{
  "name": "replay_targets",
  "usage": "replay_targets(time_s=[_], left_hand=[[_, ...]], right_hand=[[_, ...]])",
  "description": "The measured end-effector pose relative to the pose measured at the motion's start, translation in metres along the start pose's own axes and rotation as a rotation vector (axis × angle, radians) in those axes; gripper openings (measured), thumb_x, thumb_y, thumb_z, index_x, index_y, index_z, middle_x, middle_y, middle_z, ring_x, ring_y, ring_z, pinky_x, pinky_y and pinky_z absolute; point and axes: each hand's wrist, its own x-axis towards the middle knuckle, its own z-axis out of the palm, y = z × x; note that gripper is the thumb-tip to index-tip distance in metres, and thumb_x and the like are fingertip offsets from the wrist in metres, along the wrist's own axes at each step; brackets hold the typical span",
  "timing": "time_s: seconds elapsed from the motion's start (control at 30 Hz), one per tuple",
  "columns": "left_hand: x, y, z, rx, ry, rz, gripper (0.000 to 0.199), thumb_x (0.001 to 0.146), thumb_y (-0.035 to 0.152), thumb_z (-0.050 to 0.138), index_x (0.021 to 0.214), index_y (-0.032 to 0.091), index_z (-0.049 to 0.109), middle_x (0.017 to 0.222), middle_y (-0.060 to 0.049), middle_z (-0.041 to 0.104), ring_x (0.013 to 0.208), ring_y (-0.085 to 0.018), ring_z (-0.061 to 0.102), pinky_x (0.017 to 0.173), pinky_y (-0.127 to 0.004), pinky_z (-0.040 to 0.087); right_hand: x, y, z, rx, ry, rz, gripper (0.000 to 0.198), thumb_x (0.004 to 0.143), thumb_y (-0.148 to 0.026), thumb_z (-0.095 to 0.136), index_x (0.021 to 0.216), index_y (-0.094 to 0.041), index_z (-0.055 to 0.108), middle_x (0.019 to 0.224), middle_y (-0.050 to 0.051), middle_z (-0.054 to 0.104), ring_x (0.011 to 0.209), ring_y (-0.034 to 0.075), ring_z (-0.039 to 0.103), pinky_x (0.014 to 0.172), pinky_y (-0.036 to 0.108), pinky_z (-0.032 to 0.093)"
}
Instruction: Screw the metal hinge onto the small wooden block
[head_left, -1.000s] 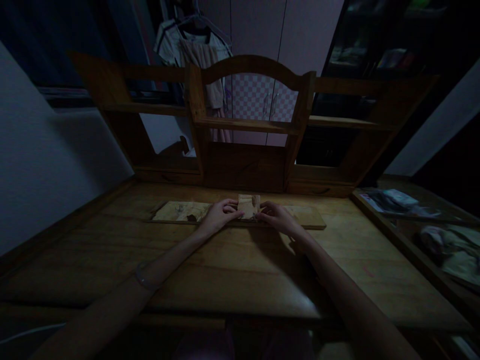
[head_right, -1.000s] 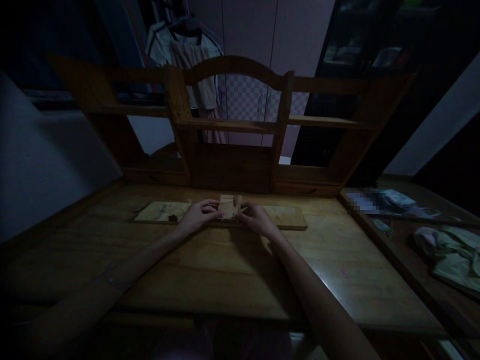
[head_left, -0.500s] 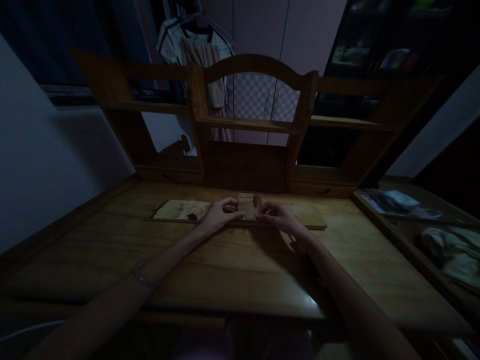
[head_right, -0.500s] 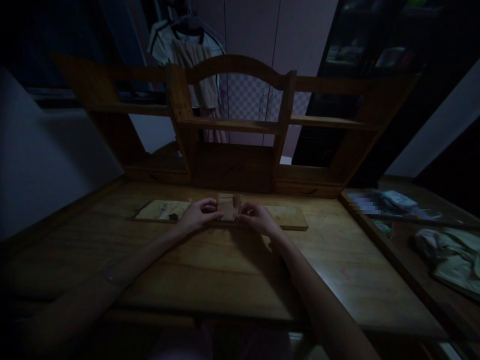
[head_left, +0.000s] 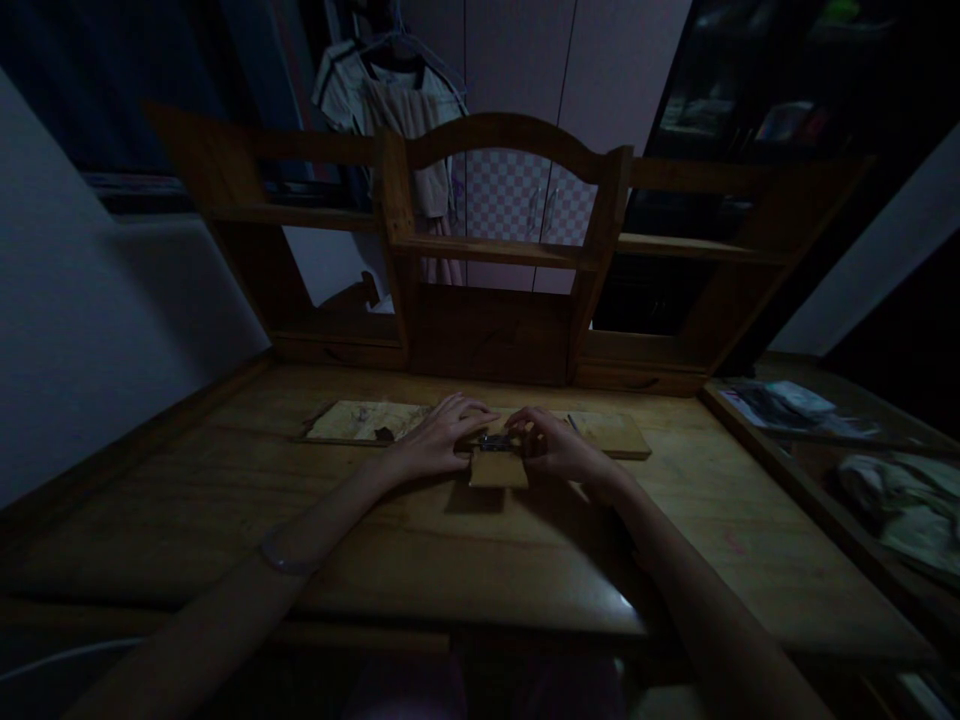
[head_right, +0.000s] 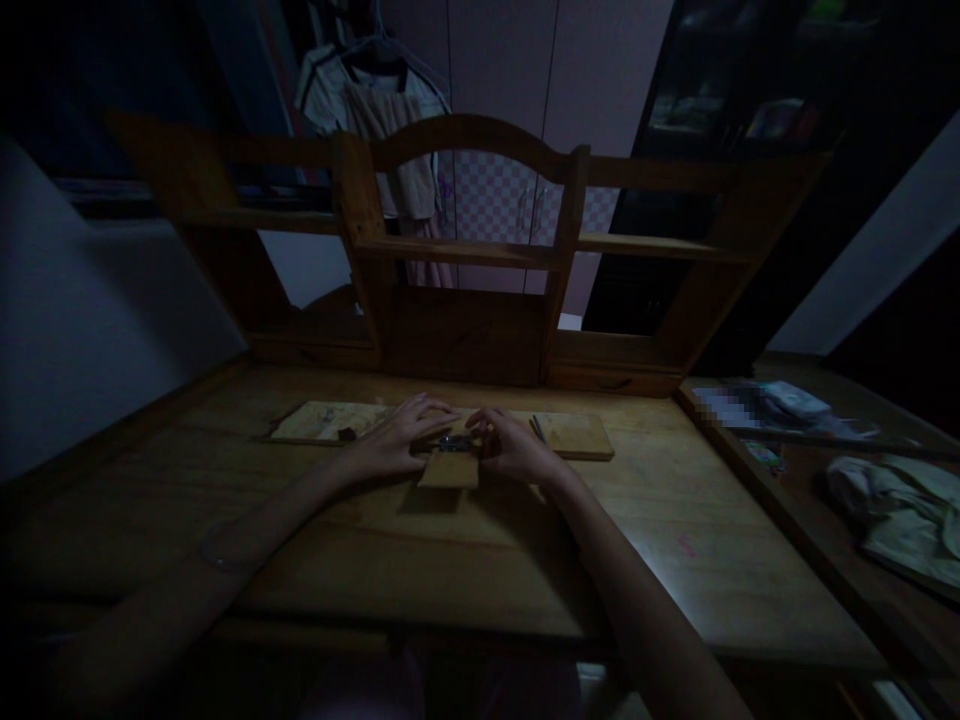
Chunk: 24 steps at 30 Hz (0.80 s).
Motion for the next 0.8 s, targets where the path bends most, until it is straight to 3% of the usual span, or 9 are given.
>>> replay_targets(time_s=[0.2, 0.47, 0.57, 0.67, 0.8], left_hand=[[-0.002, -0.005, -0.002, 0.042, -0.036, -0.012, 0.065, 0.082, 0.039, 0.071, 0.142, 0.027, 0.050, 0.132, -0.010, 0.054, 0.125, -0.027, 0.047, 0.113, -0.048, 0.033], [-0.003, -0.011, -0.009, 0.073, -0.013, 0.070, 0.030, 0.087, 0.027, 0.065, 0.117, 0.031, 0.070, 0.122, -0.005, 0.061, 0.121, -0.022, 0.052, 0.118, -0.050, 0.026], [-0.003, -0.009, -0.007, 0.022, 0.019, 0.076, 0.018, 0.090, 0.030, 0.064, 0.105, 0.029, 0.075, 0.118, -0.005, 0.063, 0.117, -0.021, 0.054, 0.117, -0.050, 0.027], [-0.002, -0.003, -0.003, -0.084, 0.077, -0.001, 0.018, 0.090, 0.037, 0.065, 0.096, 0.024, 0.076, 0.115, -0.007, 0.063, 0.114, -0.022, 0.055, 0.113, -0.047, 0.034], [0.001, 0.001, 0.004, -0.245, 0.155, -0.186, 0.030, 0.088, 0.043, 0.066, 0.073, 0.017, 0.071, 0.104, -0.007, 0.062, 0.105, -0.020, 0.056, 0.097, -0.035, 0.046]], right_hand=[[-0.001, -0.002, 0.002, -0.116, 0.023, -0.045, 0.039, 0.073, -0.015, 0.071, 0.110, -0.020, 0.060, 0.106, 0.004, 0.055, 0.075, 0.011, 0.056, 0.070, 0.025, 0.049], [-0.002, 0.001, 0.000, -0.111, 0.007, -0.032, 0.033, 0.076, -0.011, 0.065, 0.108, -0.020, 0.066, 0.106, 0.005, 0.056, 0.079, 0.012, 0.058, 0.072, 0.025, 0.048], [0.000, 0.002, -0.002, -0.137, 0.021, -0.026, 0.019, 0.081, -0.018, 0.066, 0.101, -0.018, 0.068, 0.102, 0.006, 0.059, 0.084, 0.015, 0.059, 0.074, 0.026, 0.048], [0.001, 0.003, -0.003, -0.126, 0.036, -0.022, 0.013, 0.086, -0.024, 0.065, 0.096, -0.016, 0.068, 0.099, 0.006, 0.061, 0.084, 0.016, 0.060, 0.072, 0.026, 0.047], [0.004, 0.003, -0.003, -0.046, 0.033, -0.010, 0.019, 0.089, -0.030, 0.063, 0.102, -0.016, 0.067, 0.102, 0.007, 0.065, 0.083, 0.016, 0.062, 0.070, 0.025, 0.048]])
